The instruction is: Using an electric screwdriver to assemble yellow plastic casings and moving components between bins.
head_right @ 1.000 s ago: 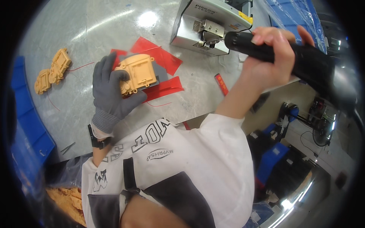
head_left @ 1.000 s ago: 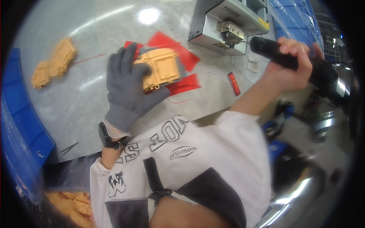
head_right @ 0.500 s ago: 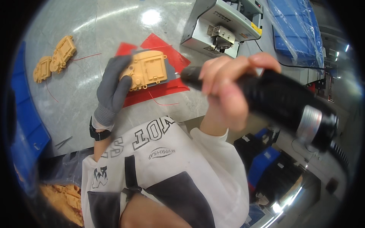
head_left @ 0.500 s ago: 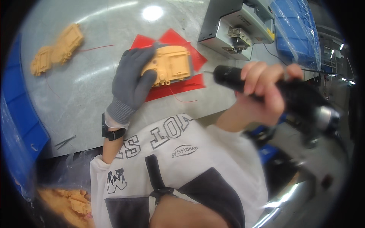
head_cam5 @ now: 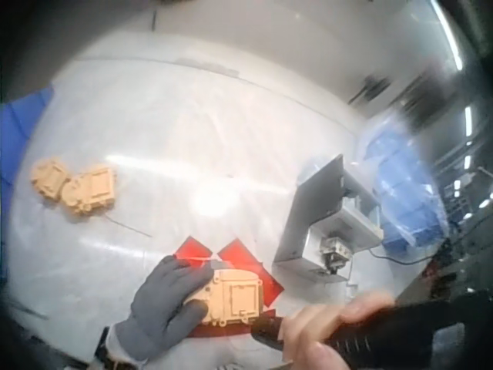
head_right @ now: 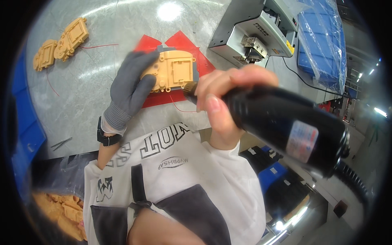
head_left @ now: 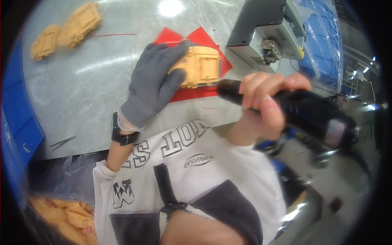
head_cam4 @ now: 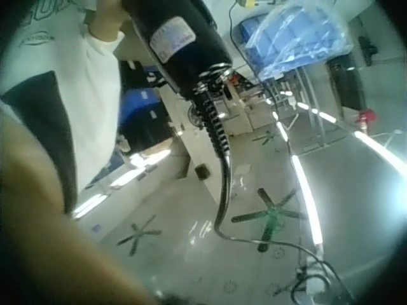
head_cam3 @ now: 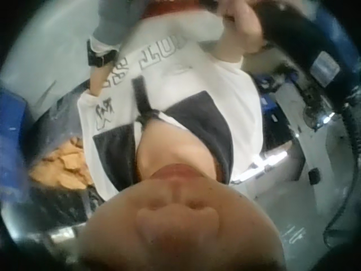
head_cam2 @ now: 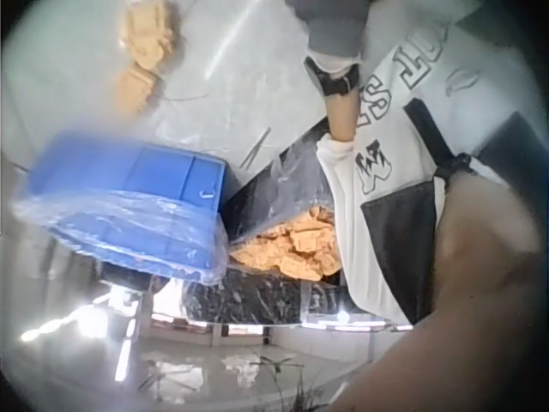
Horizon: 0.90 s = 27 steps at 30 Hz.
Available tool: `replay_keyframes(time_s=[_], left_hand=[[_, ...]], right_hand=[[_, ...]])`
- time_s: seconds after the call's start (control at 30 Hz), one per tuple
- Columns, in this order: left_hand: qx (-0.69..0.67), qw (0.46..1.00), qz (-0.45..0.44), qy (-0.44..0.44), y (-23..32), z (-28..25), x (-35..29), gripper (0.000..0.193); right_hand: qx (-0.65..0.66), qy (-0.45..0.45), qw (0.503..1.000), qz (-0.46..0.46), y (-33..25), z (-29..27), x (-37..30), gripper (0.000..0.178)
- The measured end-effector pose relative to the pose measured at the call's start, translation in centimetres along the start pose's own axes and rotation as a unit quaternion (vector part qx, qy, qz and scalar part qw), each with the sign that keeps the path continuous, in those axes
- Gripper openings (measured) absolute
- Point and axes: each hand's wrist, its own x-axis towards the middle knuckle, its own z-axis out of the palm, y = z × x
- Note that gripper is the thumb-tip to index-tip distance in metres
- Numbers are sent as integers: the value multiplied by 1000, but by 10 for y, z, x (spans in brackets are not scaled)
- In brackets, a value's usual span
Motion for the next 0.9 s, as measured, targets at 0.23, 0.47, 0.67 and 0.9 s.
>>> replay_keyframes(time_s=[0.23,0.47,0.67,0.9], left_hand=[[9,1000,-6,-4,-4,-2,-3,39],[16,1000,-25,-2,-6,-4,-7,40],[34,999,-20,-10,-4,-6,-5,39],[-38,998,-55,-4,6,4,-6,37]], right_hand=[[-3,-74,997,-22,-8,-6,1,44],[-20,-169,985,1,1,-8,7,43],[-20,-193,981,4,5,-11,12,40],[-20,-118,992,-29,8,-14,1,44]])
